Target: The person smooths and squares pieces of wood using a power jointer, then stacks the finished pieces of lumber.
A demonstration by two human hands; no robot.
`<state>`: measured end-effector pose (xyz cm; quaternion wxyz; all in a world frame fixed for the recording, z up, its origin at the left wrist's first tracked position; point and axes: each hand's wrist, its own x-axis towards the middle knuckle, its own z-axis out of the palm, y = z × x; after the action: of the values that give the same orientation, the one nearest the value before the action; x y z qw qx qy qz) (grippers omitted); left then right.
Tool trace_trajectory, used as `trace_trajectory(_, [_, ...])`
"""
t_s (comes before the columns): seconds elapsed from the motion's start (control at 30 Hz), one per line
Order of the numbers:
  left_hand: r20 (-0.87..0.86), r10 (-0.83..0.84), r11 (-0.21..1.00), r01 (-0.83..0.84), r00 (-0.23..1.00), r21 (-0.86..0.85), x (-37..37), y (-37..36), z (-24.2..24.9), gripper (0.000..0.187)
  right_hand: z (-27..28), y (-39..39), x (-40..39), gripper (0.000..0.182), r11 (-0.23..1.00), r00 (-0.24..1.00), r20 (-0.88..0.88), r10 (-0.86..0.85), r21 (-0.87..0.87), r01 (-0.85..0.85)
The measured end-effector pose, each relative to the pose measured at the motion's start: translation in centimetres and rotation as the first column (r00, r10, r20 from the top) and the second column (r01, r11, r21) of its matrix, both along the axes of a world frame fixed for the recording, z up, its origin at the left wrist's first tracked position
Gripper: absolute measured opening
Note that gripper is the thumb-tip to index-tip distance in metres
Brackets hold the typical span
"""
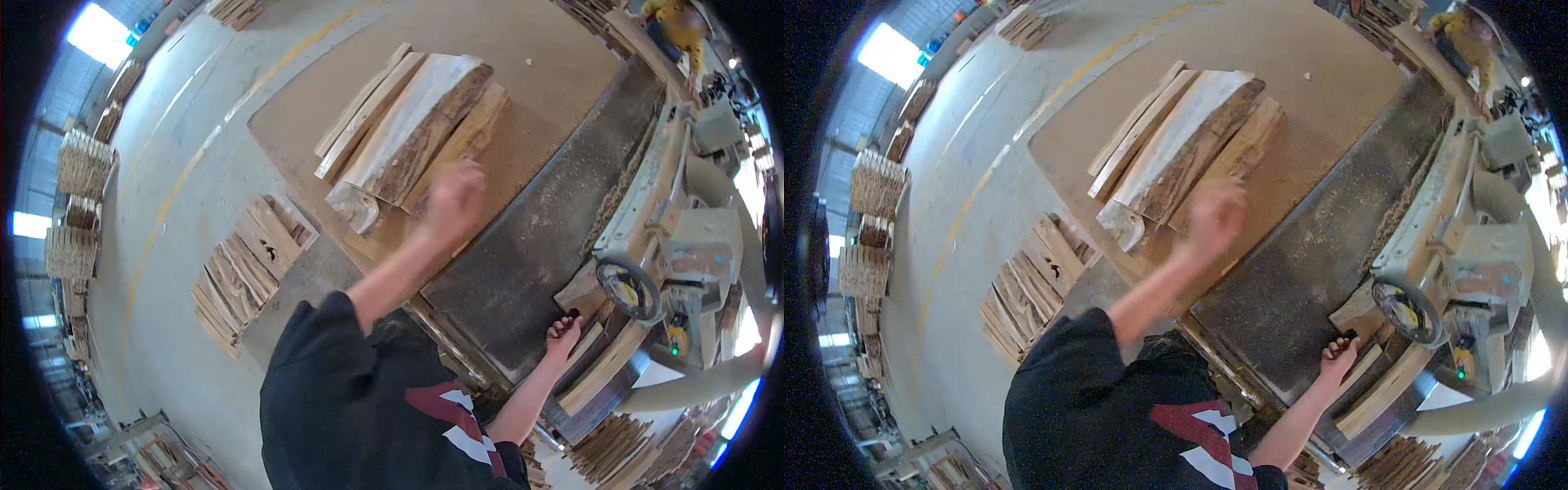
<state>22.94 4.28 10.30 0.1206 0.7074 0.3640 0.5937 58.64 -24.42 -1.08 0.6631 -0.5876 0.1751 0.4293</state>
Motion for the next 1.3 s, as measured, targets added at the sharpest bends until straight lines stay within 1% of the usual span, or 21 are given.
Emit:
trace_trajectory(0.03, [0.057, 0.086, 0.995, -0.089, 0.995, 0.05, -4.7, 2.8, -0.7, 0.012, 0.2, 1.0, 0.7, 0.04, 1.0, 1.0, 0.004, 0.015, 0.0, -0.015])
trace_trajectory(0.1, [-0.14, 0.435, 0.89, -0.448, 0.889, -0.082, -14.3, 6.9, -1.4, 0.014, 0.3, 2.6, 2.2, 0.043, 0.999, 0.999, -0.027, 0.028, 0.022, -0.027])
trace_trajectory(0.13, [-0.32, 0.572, 0.729, -0.646, 0.756, -0.224, -18.2, 7.8, -2.0, 0.03, -0.6, 3.0, 3.3, 0.044, 0.999, 0.999, -0.041, 0.027, 0.036, -0.026])
trace_trajectory(0.2, [-0.697, 0.366, 0.415, -0.779, 0.617, -0.471, -24.9, 8.9, -4.6, 0.053, 0.5, 4.5, 3.4, 0.045, 0.998, 0.999, -0.042, 0.028, -0.052, -0.03])
trace_trajectory(0.23, [-0.691, 0.367, 0.426, -0.773, 0.623, -0.47, -27.1, 9.0, -6.5, 0.053, 1.3, 5.2, 3.3, 0.045, 0.99, 0.999, -0.041, 0.024, -0.141, -0.029])
trace_trajectory(0.3, [-0.637, 0.245, 0.418, -0.673, 0.731, -0.61, -29.7, 8.3, -9.7, 0.07, 2.1, 5.3, 2.7, 0.044, 0.988, 0.999, 0.006, 0.05, -0.144, -0.048])
trace_trajectory(0.43, [-0.363, 0.179, 0.461, -0.403, 0.915, -0.791, -30.8, 7.3, -7.2, 0.062, -1.1, 4.1, 0.7, 0.03, 0.997, 0.949, 0.311, 0.052, -0.063, -0.034])
trace_trajectory(0.47, [0.002, 0.194, 0.387, -0.075, 0.981, -0.919, -29.8, 6.3, -3.3, 0.056, -1.0, 3.8, -0.6, 0.029, 0.998, 0.93, 0.365, 0.052, -0.044, -0.039])
trace_trajectory(0.5, [0.356, 0.237, 0.304, 0.279, 0.904, -0.911, -29.1, 5.3, -1.3, 0.051, -1.0, 3.0, -1.8, 0.028, 0.998, 0.908, 0.415, 0.054, -0.035, -0.044])
trace_trajectory(0.53, [0.559, 0.458, 0.2, 0.533, 0.691, -0.822, -28.7, 5.1, -1.2, 0.046, -0.7, 2.0, -3.2, 0.028, 0.997, 0.892, 0.446, 0.068, -0.058, -0.047])
trace_trajectory(0.57, [0.561, 0.455, 0.197, 0.536, 0.692, -0.821, -28.4, 4.2, -1.0, 0.046, -0.5, 1.5, -4.7, 0.027, 0.996, 0.876, 0.475, 0.082, -0.075, -0.052])
trace_trajectory(0.63, [0.867, 0.217, 0.222, 0.842, 0.449, -0.492, -26.7, 2.2, 1.4, 0.048, -0.3, 0.5, -7.6, 0.027, 0.994, 0.856, 0.508, 0.097, -0.089, -0.059])
trace_trajectory(0.77, [0.811, 0.222, 0.284, 0.76, 0.542, -0.585, -19.6, -2.2, 1.9, 0.049, 1.2, -2.5, -12.4, 0.026, 0.975, 0.853, 0.473, 0.223, -0.127, -0.184])
trace_trajectory(0.87, [0.937, 0.06, 0.141, 0.926, 0.344, -0.349, -14.6, -9.6, 1.6, 0.044, 3.0, -5.4, -16.5, 0.036, 0.943, 0.882, 0.335, 0.331, -0.157, -0.294])
trace_trajectory(0.93, [0.89, -0.178, -0.071, 0.896, 0.42, -0.437, -11.2, -13.9, 3.1, 0.044, 2.0, -7.8, -19.1, 0.043, 0.937, 0.913, 0.211, 0.349, -0.084, -0.338])
trace_trajectory(1.0, [0.78, -0.304, -0.181, 0.771, 0.547, -0.611, -7.5, -19.0, 3.6, 0.043, 1.8, -10.5, -22.1, 0.051, 0.909, 0.91, 0.11, 0.399, 0.082, -0.408])
trace_trajectory(1.13, [0.777, -0.342, -0.447, 0.635, 0.529, -0.63, -4.8, -27.6, -0.6, 0.038, 8.6, -15.2, -26.5, 0.058, 0.84, 0.881, -0.067, 0.468, 0.343, -0.42])
trace_trajectory(1.2, [0.48, -0.8, -0.353, 0.364, 0.361, -0.862, -3.2, -29.8, -2.9, 0.036, 8.1, -17.8, -25.6, 0.059, 0.502, 0.517, 0.055, 0.854, 0.167, -0.849])
trace_trajectory(1.23, [0.485, -0.812, -0.372, 0.354, 0.325, -0.858, -2.0, -30.4, -2.9, 0.036, 7.5, -19.6, -25.5, 0.059, 0.539, 0.552, 0.054, 0.832, 0.16, -0.827])
trace_trajectory(1.27, [0.224, -0.93, -0.248, -0.047, 0.291, -0.968, -0.9, -30.1, -2.9, 0.038, 6.3, -21.2, -26.0, 0.055, 0.535, 0.539, 0.055, 0.841, 0.071, -0.842])
trace_trajectory(1.3, [0.079, -0.971, -0.134, -0.242, 0.224, -0.961, 0.1, -30.8, -3.1, 0.039, 4.8, -22.7, -26.9, 0.053, 0.525, 0.523, 0.051, 0.851, -0.016, -0.851])
